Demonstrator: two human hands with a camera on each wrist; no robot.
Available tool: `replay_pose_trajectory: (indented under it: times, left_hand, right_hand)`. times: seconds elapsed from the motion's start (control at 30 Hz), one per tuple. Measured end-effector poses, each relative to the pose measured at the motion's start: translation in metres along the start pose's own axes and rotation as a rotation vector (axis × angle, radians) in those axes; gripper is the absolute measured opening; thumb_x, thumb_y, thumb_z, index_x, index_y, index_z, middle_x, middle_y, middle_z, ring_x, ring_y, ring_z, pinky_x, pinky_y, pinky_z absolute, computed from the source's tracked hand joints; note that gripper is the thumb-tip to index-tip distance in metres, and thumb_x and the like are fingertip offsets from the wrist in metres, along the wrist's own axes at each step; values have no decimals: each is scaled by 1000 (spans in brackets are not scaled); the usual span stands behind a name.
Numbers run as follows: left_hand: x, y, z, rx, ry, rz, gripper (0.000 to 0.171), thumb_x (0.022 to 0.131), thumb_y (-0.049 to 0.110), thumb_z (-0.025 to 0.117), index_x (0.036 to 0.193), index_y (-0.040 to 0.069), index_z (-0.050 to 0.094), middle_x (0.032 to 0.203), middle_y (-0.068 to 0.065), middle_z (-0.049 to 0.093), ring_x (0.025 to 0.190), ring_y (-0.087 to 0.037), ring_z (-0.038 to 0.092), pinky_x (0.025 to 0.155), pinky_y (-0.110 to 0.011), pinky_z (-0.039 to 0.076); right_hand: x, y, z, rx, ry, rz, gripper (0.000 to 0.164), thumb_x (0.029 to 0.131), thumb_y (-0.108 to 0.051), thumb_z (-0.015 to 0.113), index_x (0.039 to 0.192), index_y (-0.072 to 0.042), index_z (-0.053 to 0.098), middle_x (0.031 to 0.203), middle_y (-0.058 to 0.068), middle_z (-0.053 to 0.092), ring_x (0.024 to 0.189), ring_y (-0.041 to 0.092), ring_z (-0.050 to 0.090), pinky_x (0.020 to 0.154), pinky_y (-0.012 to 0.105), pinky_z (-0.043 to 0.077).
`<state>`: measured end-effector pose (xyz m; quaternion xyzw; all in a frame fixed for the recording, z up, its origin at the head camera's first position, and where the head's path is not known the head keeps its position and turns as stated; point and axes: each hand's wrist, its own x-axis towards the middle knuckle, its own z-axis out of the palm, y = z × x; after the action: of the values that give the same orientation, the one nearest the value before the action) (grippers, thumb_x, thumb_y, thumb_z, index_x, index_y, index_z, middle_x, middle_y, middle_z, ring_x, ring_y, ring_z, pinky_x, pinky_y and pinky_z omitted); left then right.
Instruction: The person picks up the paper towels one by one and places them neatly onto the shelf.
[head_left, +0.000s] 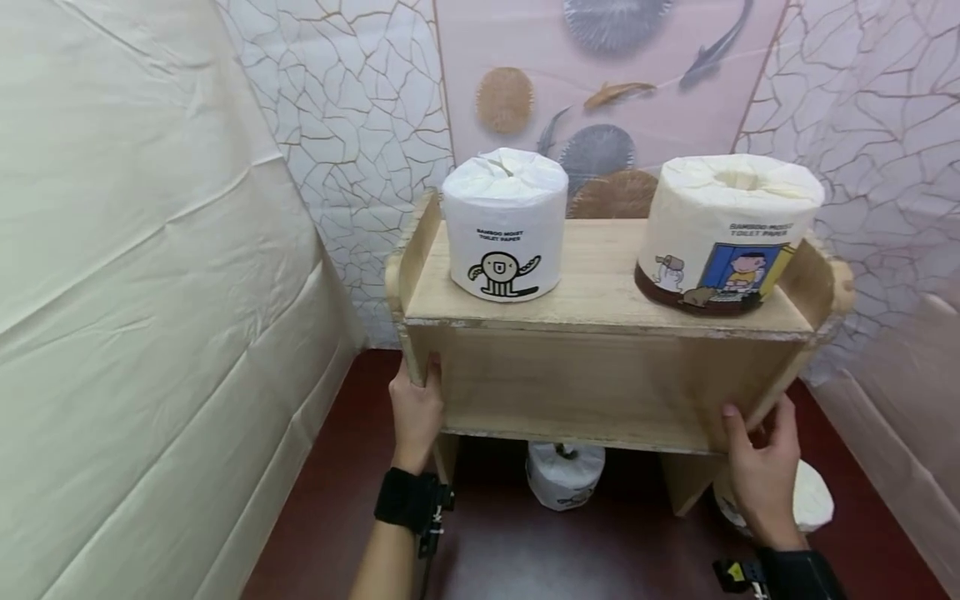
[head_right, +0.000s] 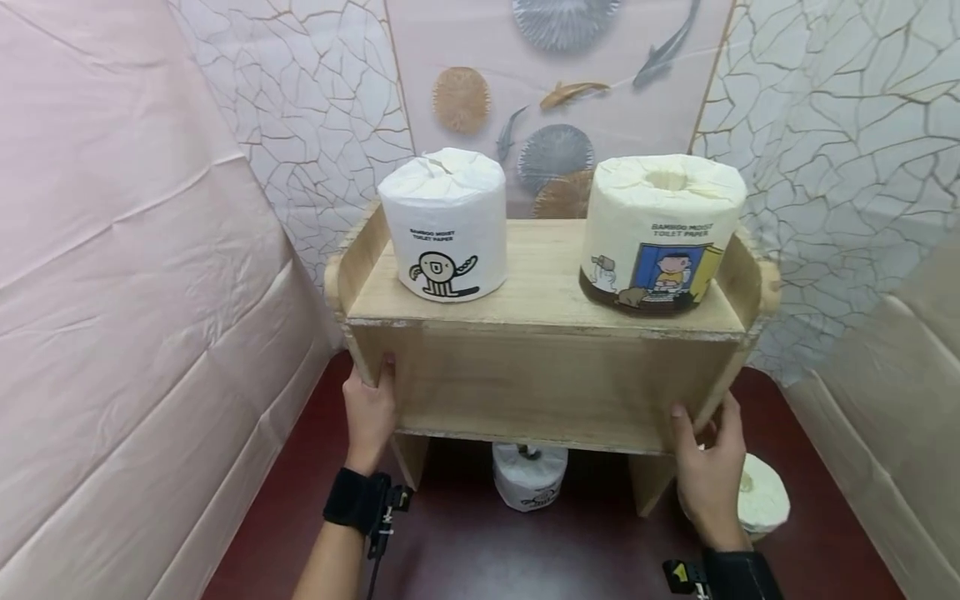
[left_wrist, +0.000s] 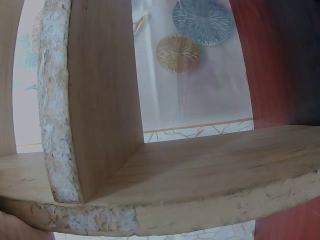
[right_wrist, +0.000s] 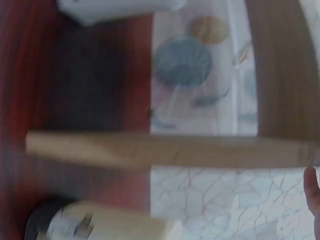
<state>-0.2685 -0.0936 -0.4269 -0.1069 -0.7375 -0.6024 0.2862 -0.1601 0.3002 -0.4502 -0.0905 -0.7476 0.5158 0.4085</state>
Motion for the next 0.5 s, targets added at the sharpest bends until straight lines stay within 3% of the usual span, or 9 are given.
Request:
replay_pose_trajectory:
  times: [0.13,0.23,0.27,0.37,0.5]
  left_hand:
    - [-2,0,-3,12,41,-4,32,109,23,62,133,2,65,83,-23,64,63,-23,52,62,-29,42]
    - [-2,0,0,2,41,-6,28,109,22,62,126,-1,65,74,-19,55,58,-20,44,59,-29,38]
    - [-1,0,1,-3,42,-8,28,109,22,62,124,-1,65,77,-18,58,60,-19,46,59,-28,39]
    - [0,0,3,-21,42,-20,27,109,22,62,123,-1,65,79,-20,61,60,-18,48,61,-27,41]
    - [-1,0,4,-24,44,-26,28,109,23,62,123,-2,64,83,-26,64,64,-23,53,63,-24,43]
  right_hand:
    - [-6,19,-12,66,-40,-118,55,104,-1,62,157,-6,48,132,-15,57,118,5,55,92,15,40]
    - [-7,32,-24,72,-11,-150,48,108,-17,61,154,-9,52,135,-11,60,121,7,55,98,18,38]
    - [-7,36,-29,53,4,-149,46,109,-23,60,153,-11,54,135,-9,61,121,8,55,99,19,36]
    - [-6,45,-38,-66,37,-113,46,108,-31,62,150,-11,59,139,7,63,124,18,52,104,25,33]
    - [-9,55,-44,-347,-21,-38,49,105,-19,66,147,3,56,140,32,54,129,45,45,110,50,31]
